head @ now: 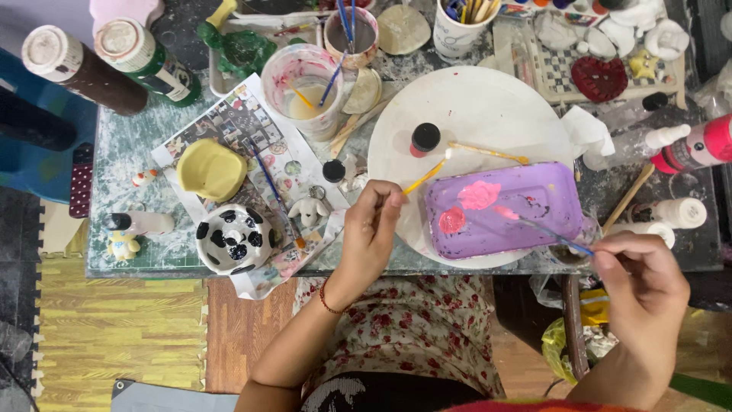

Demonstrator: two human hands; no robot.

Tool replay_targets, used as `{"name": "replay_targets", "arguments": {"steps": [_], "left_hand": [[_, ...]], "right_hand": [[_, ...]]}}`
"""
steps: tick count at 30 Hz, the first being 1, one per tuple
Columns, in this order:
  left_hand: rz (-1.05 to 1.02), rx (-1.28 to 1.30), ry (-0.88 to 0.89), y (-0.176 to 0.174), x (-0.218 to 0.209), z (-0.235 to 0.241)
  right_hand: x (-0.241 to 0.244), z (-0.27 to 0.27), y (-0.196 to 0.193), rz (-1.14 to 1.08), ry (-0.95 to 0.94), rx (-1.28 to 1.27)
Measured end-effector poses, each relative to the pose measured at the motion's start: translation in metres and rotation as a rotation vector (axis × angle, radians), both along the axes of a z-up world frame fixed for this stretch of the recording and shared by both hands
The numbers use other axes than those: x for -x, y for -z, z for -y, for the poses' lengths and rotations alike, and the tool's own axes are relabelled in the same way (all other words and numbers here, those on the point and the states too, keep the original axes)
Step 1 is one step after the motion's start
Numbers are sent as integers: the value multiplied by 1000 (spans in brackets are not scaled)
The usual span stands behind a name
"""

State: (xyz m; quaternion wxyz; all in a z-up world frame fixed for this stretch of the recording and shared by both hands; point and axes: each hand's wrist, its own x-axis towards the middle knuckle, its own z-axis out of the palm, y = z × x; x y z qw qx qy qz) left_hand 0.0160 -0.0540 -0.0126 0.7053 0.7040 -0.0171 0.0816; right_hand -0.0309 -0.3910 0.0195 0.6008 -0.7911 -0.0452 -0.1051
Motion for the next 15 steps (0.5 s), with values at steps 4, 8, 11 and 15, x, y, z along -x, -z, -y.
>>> {"name": "replay_targets", "arguments": {"steps": [4, 8, 11, 15], "left_hand": [[59, -21, -48, 3, 9, -9], [55, 172, -62, 7, 10, -16], [40, 326, -90, 11, 5, -21], [75, 423, -172, 14, -3, -27]], "right_hand": [[-10, -4, -9, 43, -107, -343], [-43, -25, -26, 39, -135, -650], [-91, -51, -38, 11, -132, -594], [-173, -108, -45, 186, -130, -198]]}}
